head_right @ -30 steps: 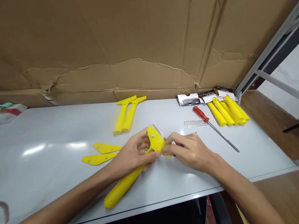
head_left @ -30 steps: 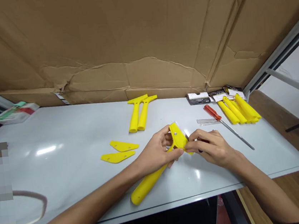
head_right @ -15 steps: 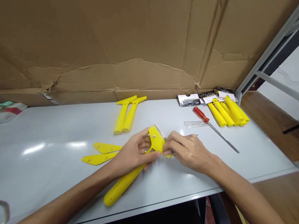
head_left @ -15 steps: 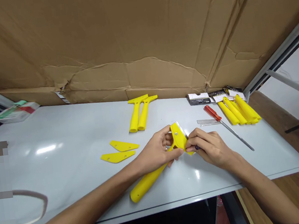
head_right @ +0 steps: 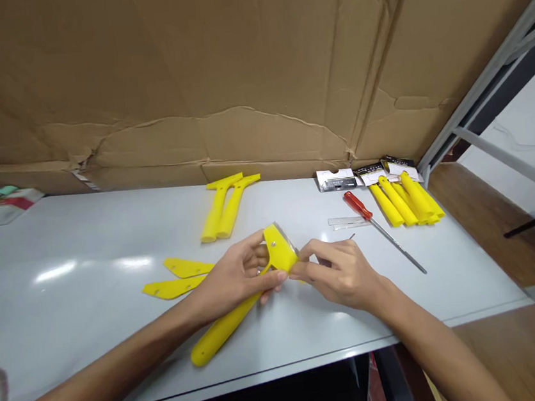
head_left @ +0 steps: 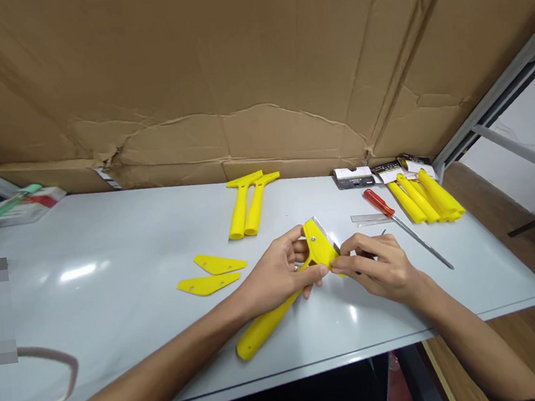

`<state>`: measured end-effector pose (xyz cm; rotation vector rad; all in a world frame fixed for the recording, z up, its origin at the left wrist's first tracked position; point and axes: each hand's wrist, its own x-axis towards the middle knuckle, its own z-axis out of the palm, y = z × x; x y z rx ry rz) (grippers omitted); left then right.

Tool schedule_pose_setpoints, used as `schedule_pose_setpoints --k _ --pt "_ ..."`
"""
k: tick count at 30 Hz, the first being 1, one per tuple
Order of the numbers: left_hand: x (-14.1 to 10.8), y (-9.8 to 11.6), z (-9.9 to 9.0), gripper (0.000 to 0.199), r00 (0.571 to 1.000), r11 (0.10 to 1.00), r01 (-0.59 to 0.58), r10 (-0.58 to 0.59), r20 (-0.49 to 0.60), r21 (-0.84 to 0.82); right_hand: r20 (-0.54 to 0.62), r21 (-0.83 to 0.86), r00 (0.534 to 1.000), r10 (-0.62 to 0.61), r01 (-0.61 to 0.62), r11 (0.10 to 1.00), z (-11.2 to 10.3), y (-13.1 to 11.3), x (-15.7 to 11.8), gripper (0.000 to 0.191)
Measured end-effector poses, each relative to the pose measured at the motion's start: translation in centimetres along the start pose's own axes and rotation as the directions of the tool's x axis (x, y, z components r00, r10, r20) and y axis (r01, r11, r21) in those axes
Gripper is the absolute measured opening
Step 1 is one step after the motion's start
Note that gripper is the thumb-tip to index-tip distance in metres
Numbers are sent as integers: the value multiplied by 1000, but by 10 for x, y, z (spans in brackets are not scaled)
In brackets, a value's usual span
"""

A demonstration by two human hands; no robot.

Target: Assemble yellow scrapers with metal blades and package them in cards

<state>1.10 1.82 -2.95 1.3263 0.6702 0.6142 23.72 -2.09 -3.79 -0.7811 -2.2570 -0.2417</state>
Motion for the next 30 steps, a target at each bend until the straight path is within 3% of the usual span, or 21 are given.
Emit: schedule_pose_setpoints --k 6,11,14,16,17,18,19,20,21,22,23,24,26,30 --pt "0 -2 -2 47 999 1000 21 -21 -23 -6 38 -17 997 -71 72 997 -1 -1 -1 20" --pt "0 -1 1 42 998 999 14 -11 -63 32 18 162 998 -68 64 985 -3 -3 -6 41" --pt "-5 4 5 40 997 998 -10 15 -79 57 -129 249 990 56 -22 968 -12 -3 -5 49" --pt "-12 11 7 34 989 983 -93 110 -102 159 -255 319 940 227 -140 937 -21 2 3 45" --pt "-16 15 7 30 969 948 -181 218 -119 262 -308 366 902 303 -182 913 -26 7 9 40" --pt "-20 18 6 25 921 868 -293 369 -126 401 -346 415 866 361 -204 887 -30 13 17 35" --pt "-24 20 4 20 827 715 -413 553 -97 564 -363 457 841 401 -214 863 -34 20 26 29" --pt "-27 22 1 13 687 477 -507 727 1 718 -349 492 834 428 -225 841 -36 27 35 26" --pt "-29 21 -3 7 521 179 -545 838 163 820 -314 532 833 455 -242 811 -37 33 44 25" --pt "-31 20 -9 7 362 -138 -533 854 373 834 -269 588 832 486 -258 766 -37 39 51 25" --pt "-31 16 -15 15 256 -416 -495 769 585 763 -219 658 829 515 -264 705 -34 42 57 24" --pt "-30 11 -20 19 198 -605 -452 648 736 655 -174 730 825 538 -259 633 -29 44 61 22" --pt "-26 -1 -30 18 191 -764 -419 454 870 491 -90 843 823 561 -236 483 -14 42 60 20" --pt "-18 -25 -39 14 241 -817 -416 325 915 400 94 903 812 576 -314 294 16 25 39 18"
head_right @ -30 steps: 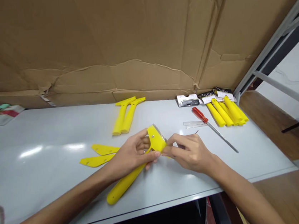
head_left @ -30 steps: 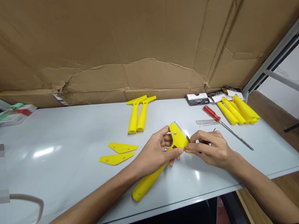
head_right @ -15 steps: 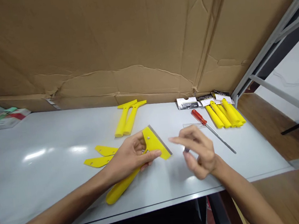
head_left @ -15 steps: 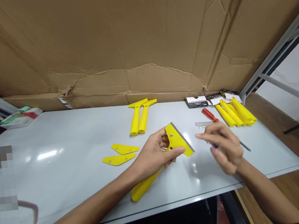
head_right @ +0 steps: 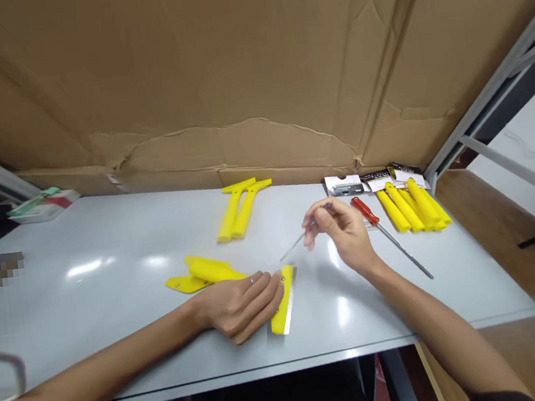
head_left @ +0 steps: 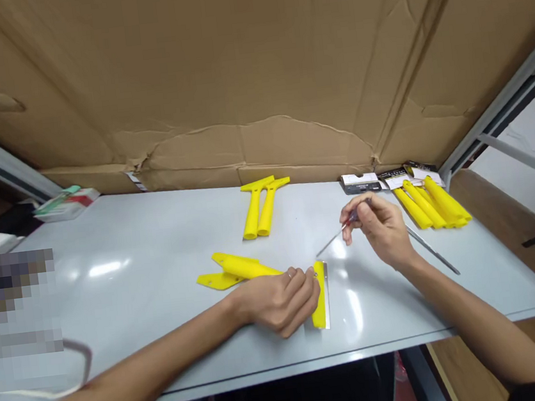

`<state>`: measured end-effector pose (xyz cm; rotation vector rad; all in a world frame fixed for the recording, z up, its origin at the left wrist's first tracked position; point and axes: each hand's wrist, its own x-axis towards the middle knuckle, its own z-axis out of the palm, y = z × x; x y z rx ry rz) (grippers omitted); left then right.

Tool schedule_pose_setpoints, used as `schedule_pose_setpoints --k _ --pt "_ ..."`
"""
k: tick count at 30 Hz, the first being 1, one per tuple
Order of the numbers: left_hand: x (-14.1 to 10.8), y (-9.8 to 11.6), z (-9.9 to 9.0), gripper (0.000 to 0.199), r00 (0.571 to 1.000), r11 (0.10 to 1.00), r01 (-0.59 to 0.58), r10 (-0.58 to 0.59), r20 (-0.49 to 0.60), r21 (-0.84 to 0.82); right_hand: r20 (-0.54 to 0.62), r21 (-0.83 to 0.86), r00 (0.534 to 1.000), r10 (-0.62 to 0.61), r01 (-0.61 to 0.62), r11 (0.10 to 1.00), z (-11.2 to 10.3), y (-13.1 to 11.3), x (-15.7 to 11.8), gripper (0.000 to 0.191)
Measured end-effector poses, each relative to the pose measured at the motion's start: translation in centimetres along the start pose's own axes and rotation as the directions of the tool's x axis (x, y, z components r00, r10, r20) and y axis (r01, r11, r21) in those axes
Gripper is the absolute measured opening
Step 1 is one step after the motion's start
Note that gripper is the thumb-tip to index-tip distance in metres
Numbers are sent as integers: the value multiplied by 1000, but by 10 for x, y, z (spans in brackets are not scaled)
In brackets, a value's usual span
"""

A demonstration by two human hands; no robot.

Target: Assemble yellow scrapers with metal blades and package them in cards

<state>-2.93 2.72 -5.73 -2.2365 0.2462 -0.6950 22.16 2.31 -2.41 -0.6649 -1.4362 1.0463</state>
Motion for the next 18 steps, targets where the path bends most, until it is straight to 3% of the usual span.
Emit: schedule_pose_setpoints --k 3,8,18 --pt "-3 3 5 16 1000 1000 2 -2 8 -6 6 -31 996 86 -86 996 5 7 -15 16" --pt "-3 1 4 20 1000 999 3 -3 1 -38 30 -125 991 131 -126 984 12 5 -19 13" --pt "-3 0 3 20 1000 999 4 -3 27 -48 22 -185 991 128 -122 975 16 10 -17 12"
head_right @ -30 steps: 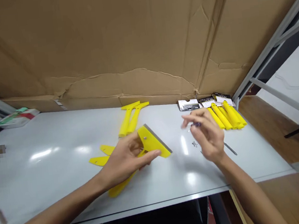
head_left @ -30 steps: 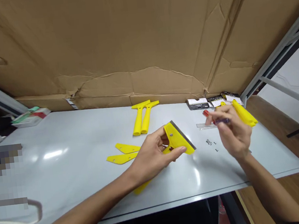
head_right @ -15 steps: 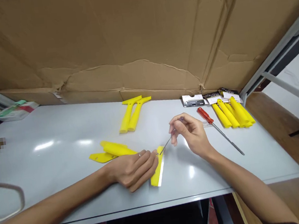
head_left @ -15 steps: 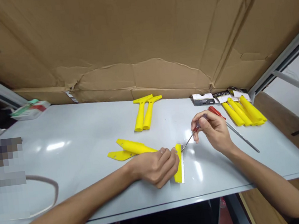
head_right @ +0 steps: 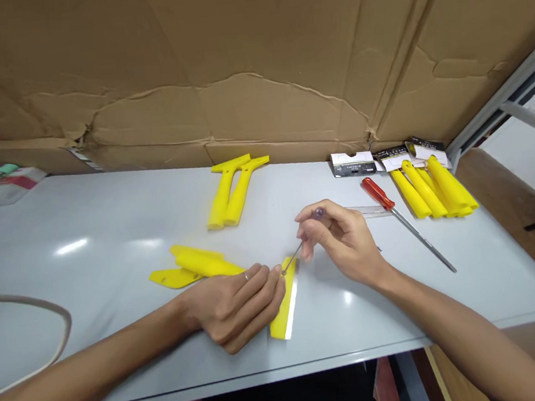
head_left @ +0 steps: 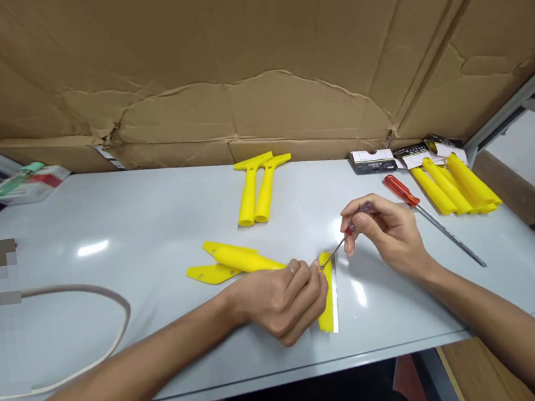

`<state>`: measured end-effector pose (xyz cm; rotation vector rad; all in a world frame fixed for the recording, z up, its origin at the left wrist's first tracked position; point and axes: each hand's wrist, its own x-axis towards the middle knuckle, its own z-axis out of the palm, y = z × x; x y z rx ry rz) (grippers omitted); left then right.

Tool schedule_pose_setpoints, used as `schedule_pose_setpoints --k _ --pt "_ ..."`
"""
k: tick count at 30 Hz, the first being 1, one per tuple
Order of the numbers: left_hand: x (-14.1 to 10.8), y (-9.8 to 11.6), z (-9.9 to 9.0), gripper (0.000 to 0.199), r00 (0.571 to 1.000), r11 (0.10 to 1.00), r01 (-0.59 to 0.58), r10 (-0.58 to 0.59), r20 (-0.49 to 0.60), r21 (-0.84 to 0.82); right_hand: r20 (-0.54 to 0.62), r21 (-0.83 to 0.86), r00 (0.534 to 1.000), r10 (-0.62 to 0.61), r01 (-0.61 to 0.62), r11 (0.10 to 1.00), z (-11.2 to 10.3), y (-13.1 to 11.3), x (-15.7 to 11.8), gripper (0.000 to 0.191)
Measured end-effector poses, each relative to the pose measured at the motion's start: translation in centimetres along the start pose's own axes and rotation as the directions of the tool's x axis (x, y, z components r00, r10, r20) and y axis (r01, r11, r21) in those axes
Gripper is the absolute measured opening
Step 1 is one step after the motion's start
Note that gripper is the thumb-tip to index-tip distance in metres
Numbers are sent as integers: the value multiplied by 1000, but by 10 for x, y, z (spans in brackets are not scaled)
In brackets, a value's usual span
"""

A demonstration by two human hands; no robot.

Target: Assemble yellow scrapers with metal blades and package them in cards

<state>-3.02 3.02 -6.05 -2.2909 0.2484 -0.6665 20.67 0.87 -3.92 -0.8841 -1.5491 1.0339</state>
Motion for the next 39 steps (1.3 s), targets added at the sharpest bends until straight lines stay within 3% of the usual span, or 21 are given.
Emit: schedule_pose_setpoints --k 10,17,19,21,23,25,29,32,35,39 --pt "0 0 0 16 998 998 46 -48 -44 -46 -27 -20 1000 -14 14 1000 2 -2 -2 10" --pt "0 -1 0 16 999 1000 15 -16 -32 -13 -9 -107 999 -33 32 994 2 -2 -3 13" --pt "0 0 1 17 1000 1000 11 -11 -27 2 -40 -181 994 -101 92 979 3 1 -5 26" --pt "-1 1 2 19 1000 1000 -4 5 -19 27 -46 -278 960 -275 252 927 5 3 -3 41" --pt "-2 2 3 18 1000 999 -9 10 -28 36 42 -367 898 -438 422 829 8 0 4 38" --pt "-2 2 6 16 999 1000 21 -21 -40 5 170 -404 866 -470 496 768 10 -10 16 23" --pt "1 -5 16 18 989 974 148 -146 24 -173 345 -374 884 -314 437 818 3 -45 45 26" --pt "5 -14 30 18 969 923 248 -229 98 -295 388 -440 894 -224 393 807 -10 -65 60 18" --pt "10 -18 45 21 958 894 287 -262 118 -343 407 -574 890 -207 425 700 -22 -67 68 14" --pt "12 -14 52 20 935 834 354 -311 169 -424 386 -761 880 -276 473 444 -26 -47 73 44"
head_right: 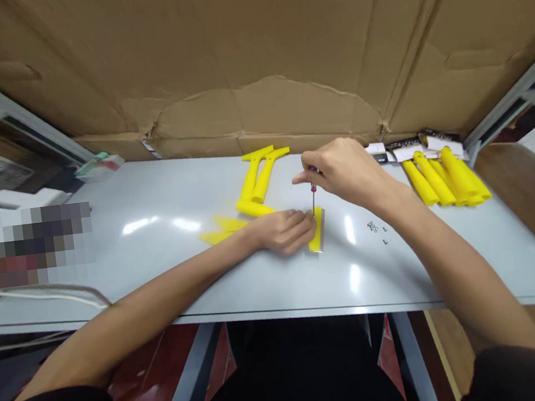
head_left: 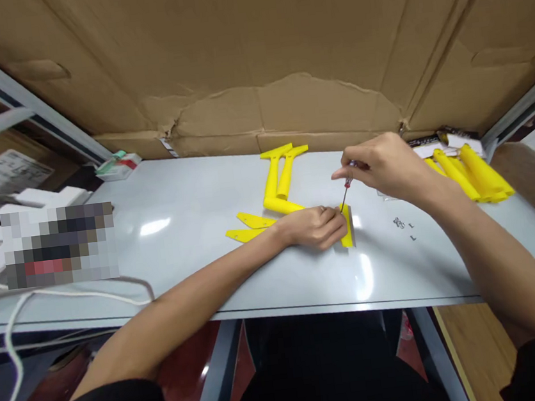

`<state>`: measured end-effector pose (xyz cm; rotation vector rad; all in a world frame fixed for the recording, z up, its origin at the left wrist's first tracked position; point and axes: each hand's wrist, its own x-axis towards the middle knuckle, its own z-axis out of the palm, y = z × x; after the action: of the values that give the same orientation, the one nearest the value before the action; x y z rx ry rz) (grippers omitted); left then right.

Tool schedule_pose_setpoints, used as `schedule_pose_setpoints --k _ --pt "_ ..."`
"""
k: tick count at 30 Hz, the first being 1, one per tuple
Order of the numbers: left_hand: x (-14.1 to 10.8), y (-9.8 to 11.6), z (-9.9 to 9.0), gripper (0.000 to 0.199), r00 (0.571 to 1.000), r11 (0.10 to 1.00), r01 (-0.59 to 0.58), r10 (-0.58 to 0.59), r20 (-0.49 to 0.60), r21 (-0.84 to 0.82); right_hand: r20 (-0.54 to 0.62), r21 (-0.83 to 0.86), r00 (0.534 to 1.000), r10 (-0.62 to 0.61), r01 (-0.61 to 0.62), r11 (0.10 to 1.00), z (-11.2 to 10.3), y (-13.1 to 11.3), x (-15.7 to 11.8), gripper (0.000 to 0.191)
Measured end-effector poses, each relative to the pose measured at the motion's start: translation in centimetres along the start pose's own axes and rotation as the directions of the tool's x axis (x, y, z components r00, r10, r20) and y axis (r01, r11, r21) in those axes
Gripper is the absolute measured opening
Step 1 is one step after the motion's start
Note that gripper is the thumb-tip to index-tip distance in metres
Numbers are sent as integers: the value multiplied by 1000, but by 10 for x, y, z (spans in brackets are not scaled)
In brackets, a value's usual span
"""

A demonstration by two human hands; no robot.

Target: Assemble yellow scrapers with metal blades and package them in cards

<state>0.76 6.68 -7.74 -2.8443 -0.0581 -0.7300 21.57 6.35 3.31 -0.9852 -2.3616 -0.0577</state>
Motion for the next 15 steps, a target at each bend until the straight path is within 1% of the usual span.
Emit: schedule_pose_setpoints --k 2,4,6,8,10,11,15 --pt "-1 3 -1 23 997 997 54 -51 56 -47 -13 -106 1000 -3 2 994 10 5 -2 55" --pt "-2 4 -4 30 985 997 73 -71 155 -8 -7 -157 1000 -19 18 988 15 10 -4 57" --pt "-3 4 -7 37 963 997 45 -58 263 55 22 -170 999 -44 47 984 14 14 -6 50" --pt "-3 4 -9 40 949 995 15 -44 313 95 84 -152 991 -104 116 982 8 16 -6 39" --pt "-5 3 -8 41 951 994 16 -49 304 110 142 -79 978 -151 164 983 0 16 -6 33" --pt "-5 2 -8 41 957 994 31 -61 285 107 152 -27 976 -154 160 987 -3 14 -5 31" --pt "-6 2 -6 35 977 993 104 -114 183 62 109 157 989 -104 86 984 -6 3 -3 18"
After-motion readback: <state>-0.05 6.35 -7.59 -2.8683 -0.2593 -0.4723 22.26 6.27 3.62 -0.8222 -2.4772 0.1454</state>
